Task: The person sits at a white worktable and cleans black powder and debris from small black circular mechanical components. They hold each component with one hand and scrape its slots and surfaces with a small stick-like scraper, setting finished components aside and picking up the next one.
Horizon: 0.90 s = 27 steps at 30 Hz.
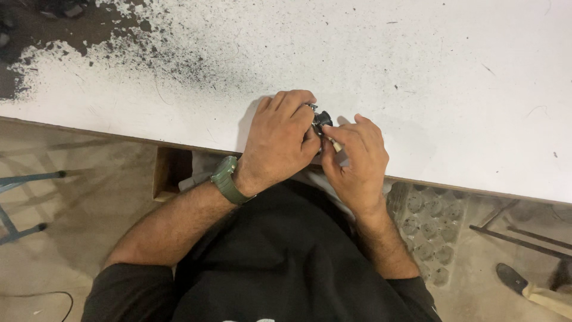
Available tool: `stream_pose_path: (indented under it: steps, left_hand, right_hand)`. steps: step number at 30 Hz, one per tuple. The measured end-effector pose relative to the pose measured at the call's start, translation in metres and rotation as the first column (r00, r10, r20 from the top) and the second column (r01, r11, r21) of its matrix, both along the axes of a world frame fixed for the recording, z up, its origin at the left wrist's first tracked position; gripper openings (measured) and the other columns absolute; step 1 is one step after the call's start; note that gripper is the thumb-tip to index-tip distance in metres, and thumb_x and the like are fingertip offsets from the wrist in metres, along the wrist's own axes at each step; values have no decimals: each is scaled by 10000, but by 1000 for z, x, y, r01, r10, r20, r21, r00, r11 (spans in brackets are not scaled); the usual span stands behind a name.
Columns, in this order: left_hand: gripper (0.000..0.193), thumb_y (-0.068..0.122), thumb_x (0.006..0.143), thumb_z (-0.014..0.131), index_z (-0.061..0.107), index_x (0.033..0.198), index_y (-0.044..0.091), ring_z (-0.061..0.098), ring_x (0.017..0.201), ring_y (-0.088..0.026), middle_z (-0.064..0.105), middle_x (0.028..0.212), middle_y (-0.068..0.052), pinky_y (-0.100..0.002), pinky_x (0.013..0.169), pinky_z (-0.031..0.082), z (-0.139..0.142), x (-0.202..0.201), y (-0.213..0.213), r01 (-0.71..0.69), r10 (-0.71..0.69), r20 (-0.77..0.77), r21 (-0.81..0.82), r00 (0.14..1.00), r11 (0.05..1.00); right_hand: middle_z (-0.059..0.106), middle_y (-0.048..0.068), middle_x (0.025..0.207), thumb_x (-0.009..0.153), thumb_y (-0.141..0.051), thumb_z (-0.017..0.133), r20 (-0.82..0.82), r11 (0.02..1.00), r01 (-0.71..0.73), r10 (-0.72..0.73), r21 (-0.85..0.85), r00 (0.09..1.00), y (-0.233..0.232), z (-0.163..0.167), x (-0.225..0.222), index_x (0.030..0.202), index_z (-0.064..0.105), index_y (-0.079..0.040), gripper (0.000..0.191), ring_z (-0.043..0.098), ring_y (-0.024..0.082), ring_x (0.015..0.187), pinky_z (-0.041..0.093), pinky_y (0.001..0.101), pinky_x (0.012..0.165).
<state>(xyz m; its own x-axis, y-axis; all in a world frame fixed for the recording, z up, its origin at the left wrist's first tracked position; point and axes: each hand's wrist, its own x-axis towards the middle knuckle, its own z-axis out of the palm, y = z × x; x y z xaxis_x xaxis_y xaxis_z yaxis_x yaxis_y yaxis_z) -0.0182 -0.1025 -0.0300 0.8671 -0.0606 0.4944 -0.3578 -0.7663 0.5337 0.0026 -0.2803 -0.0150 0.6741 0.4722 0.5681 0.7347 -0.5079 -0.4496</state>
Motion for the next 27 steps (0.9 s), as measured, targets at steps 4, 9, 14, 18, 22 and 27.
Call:
stream_pose_path:
  steps: [4, 9, 14, 18, 22, 27]
  left_hand:
    - [95, 72, 856, 675, 644, 933, 28, 606, 1109, -270, 623, 1237, -101, -456, 935, 463, 2, 0, 0, -1, 1, -1, -13, 1000, 1000]
    - [148, 108, 887, 715, 603, 932, 22, 603, 1135, -303, 613, 1283, -130, -475, 985, 489, 15, -5, 7, 0, 2, 20, -135, 1000, 991]
    - [274, 152, 878, 743, 671, 1110, 27, 616, 1101, -316, 635, 1202, -108, -482, 934, 487, 21, -5, 18, 6, -6, -4, -7, 1000, 1000]
    - [185, 148, 942, 735, 684, 1101, 69, 652, 1031, -279, 669, 1175, -68, -436, 877, 521, 19, 0, 23, 46, -46, -29, 13, 999, 999]
    - [131, 124, 966, 717, 685, 1079, 65, 667, 1019, -245, 670, 1200, -57, -402, 838, 538, 19, 1, 29, 99, -99, -13, 75, 995, 992]
    - [126, 124, 944, 729, 668, 1032, 58, 657, 1068, -233, 640, 1243, -54, -392, 857, 544, 25, 3, 35, 107, -114, 50, 127, 992, 986]
  right_hand:
    - [670, 93, 970, 852, 50, 789, -31, 997, 19, -22, -79, 999, 0, 6, 0, 1112, 693, -80, 306, 675, 291, 976, 537, 506, 1084]
    - [677, 78, 983, 886, 30, 764, -31, 1000, 5, -5, -13, 1000, 0, 13, -4, 1113, 674, -70, 263, 698, 292, 979, 507, 512, 1115]
    - [666, 90, 991, 937, 19, 726, -77, 994, 70, -63, 87, 995, 0, 7, -7, 1140, 643, -57, 231, 694, 318, 1009, 460, 527, 1169]
    - [650, 77, 924, 933, 22, 724, -80, 995, 82, -77, 63, 994, 5, -3, 0, 1124, 646, -58, 221, 655, 283, 872, 469, 528, 1158]
    - [638, 72, 904, 936, 24, 722, -77, 995, 84, -80, 50, 994, 5, -5, -1, 1126, 641, -57, 222, 654, 273, 862, 469, 529, 1153]
    - [651, 66, 919, 930, 31, 728, -84, 996, 79, -75, 39, 994, 6, -3, 0, 1120, 639, -57, 228, 663, 253, 866, 464, 537, 1156]
